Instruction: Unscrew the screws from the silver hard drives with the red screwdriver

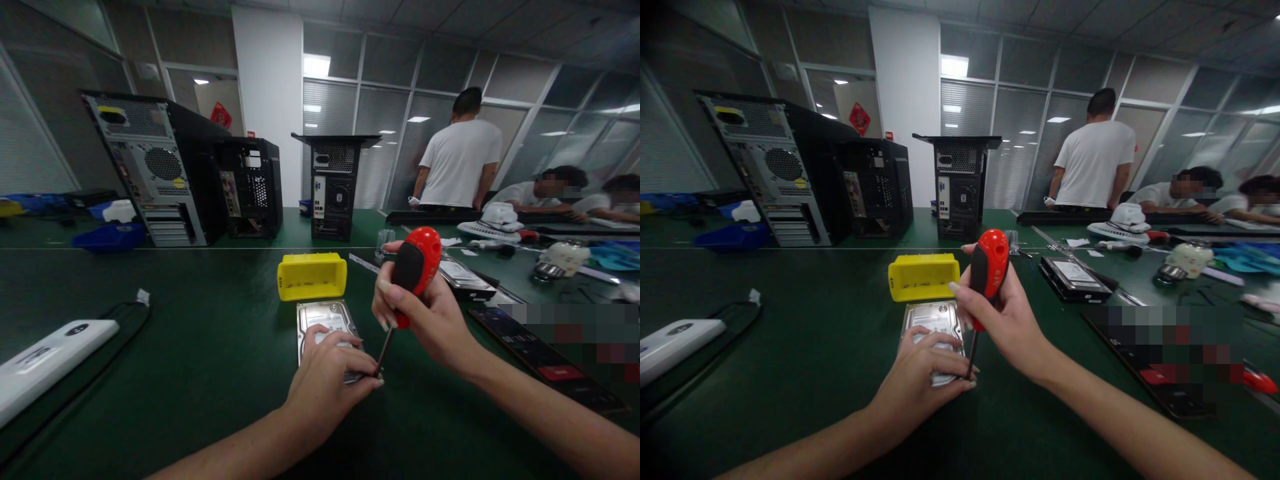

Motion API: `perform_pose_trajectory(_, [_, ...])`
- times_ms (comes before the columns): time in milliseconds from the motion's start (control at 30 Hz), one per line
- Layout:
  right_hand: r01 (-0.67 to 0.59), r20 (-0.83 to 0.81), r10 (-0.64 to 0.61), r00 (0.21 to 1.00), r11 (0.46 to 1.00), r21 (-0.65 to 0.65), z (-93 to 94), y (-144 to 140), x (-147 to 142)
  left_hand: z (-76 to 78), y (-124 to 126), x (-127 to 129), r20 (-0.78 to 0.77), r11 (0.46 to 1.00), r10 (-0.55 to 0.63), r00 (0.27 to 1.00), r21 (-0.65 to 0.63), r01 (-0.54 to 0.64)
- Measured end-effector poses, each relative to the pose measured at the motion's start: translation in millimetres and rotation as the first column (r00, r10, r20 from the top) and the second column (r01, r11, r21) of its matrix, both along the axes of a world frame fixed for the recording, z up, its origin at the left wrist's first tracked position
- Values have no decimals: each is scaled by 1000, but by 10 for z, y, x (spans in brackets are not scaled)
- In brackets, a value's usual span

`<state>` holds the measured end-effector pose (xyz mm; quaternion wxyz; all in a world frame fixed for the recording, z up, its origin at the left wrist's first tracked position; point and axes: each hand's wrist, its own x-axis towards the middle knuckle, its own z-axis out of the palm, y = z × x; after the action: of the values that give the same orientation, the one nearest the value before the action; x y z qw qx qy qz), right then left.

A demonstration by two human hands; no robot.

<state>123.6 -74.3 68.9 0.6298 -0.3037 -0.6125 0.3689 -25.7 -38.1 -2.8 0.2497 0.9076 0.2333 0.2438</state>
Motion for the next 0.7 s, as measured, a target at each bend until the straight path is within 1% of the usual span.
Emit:
perform_pose_trajectory(100, [-83,-43,82,996,997,-1,-5,-49,-1,-1,4,3,-17,1000,6,1000,9,-6])
perform_pose_trajectory(167, [-115,-54,115,992,993,0,-6,-70,-6,1,4,8,-28,1000,5,1000,17,-5])
perform_pose_trajectory(233, [-100,-47,100,994,995,-3,-7,-77,-13,3,2,11,-27,1000,2,1000,21,-2])
perform_pose_trajectory(367, [-17,-22,16,1000,1000,-4,1,-51,-17,8,-9,10,-11,1000,10,1000,-1,-10])
perform_pose_trajectory(467, [10,-8,-10,1000,1000,-16,25,-23,-17,22,-15,2,-8,1000,17,1000,-6,-17])
perform_pose_trajectory(600, [-10,2,10,1000,998,-69,44,-10,-24,43,-15,-4,-25,1000,12,1000,-17,-12])
perform_pose_trajectory(700, [-42,-24,40,999,997,-64,41,-22,-30,42,-13,-3,-28,1000,12,1000,-11,-12])
